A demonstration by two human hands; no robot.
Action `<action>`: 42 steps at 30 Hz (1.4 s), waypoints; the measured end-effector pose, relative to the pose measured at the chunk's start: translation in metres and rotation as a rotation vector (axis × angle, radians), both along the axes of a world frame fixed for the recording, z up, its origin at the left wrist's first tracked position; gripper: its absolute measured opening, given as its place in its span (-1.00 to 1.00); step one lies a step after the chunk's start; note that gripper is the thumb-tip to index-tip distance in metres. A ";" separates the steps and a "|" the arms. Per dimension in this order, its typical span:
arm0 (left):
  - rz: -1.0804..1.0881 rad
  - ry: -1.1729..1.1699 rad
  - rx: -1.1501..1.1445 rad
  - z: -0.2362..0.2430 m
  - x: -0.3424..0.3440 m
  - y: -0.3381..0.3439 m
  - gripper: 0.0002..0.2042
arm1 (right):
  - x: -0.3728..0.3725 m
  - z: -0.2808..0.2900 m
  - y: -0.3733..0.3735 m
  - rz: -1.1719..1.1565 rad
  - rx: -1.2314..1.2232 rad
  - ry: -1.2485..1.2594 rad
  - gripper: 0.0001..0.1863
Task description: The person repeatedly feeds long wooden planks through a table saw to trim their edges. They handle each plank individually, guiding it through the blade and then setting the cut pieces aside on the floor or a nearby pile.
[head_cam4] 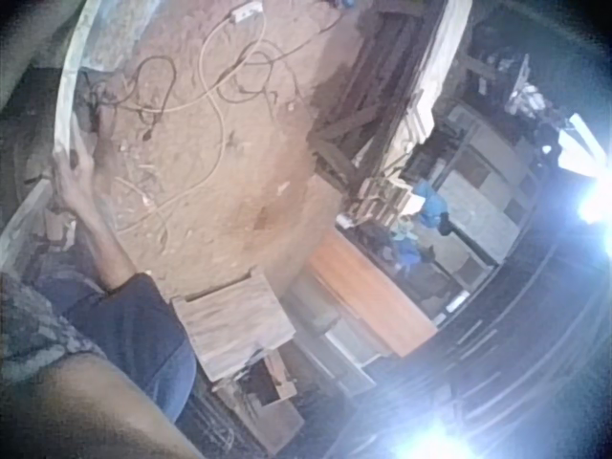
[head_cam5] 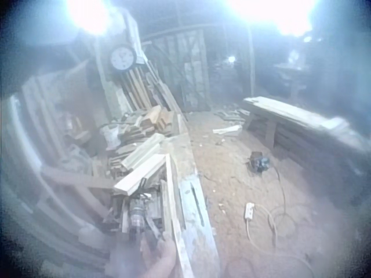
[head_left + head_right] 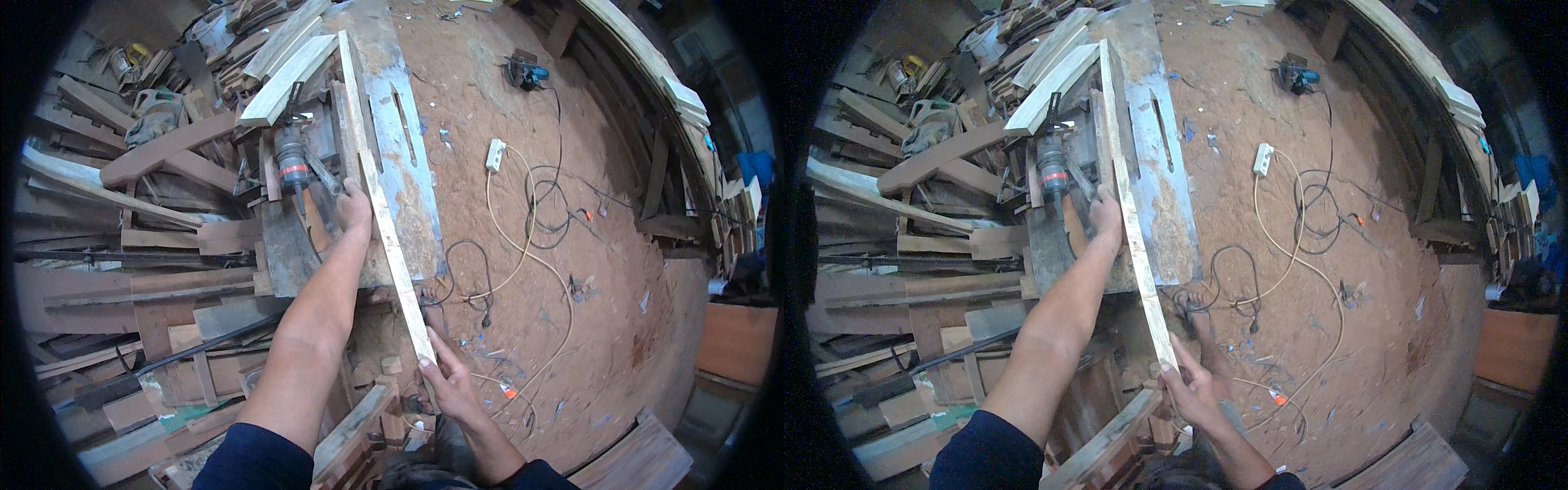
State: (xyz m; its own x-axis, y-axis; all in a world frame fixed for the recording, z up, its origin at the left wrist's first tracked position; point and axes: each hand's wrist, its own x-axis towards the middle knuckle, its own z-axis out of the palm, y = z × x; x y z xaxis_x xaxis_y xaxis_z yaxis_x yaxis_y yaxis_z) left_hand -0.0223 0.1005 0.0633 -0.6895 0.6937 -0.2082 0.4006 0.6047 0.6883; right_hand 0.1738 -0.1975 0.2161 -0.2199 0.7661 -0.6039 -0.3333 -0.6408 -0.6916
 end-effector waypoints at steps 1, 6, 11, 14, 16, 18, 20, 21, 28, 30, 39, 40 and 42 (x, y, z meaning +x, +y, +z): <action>0.014 0.019 -0.003 -0.003 -0.003 0.000 -0.28 | -0.002 0.002 0.001 0.008 0.003 -0.005 -0.37; 0.013 0.019 -0.021 -0.006 -0.007 0.000 -0.28 | -0.010 0.005 0.010 0.000 0.004 -0.038 -0.37; 0.011 -0.040 -0.073 0.007 0.004 0.000 -0.30 | -0.008 0.007 0.019 0.041 -0.012 -0.037 -0.35; 0.038 -0.047 0.021 -0.012 -0.017 0.000 -0.31 | -0.019 0.010 0.025 0.064 0.003 -0.043 -0.35; 0.024 -0.056 0.001 -0.005 -0.007 0.000 -0.31 | -0.019 0.010 0.036 0.073 -0.003 -0.076 -0.35; 0.009 -0.052 -0.011 -0.002 -0.004 0.001 -0.31 | -0.023 0.005 0.047 0.066 0.026 -0.118 -0.36; -0.008 -0.036 -0.015 -0.004 -0.007 0.002 -0.32 | -0.031 0.002 0.062 0.063 0.067 -0.147 -0.37; -0.001 -0.025 -0.018 -0.007 -0.010 0.002 -0.31 | -0.035 0.000 0.070 0.060 0.089 -0.157 -0.37; 0.014 -0.068 -0.049 0.001 -0.004 0.000 -0.29 | -0.066 0.003 0.158 0.014 0.070 -0.109 -0.38; 0.017 -0.102 -0.032 0.005 0.001 0.001 -0.29 | -0.070 -0.004 0.175 0.020 0.103 -0.181 -0.38; 0.019 -0.271 -0.041 0.024 0.002 -0.002 -0.33 | -0.106 -0.008 0.191 0.166 0.482 -0.692 -0.39; 0.020 -0.239 -0.059 0.029 0.001 -0.007 -0.34 | -0.117 -0.002 0.209 0.187 0.502 -0.714 -0.38; 0.023 -0.211 -0.070 0.038 0.000 -0.007 -0.37 | -0.142 -0.001 0.244 0.210 0.501 -0.757 -0.41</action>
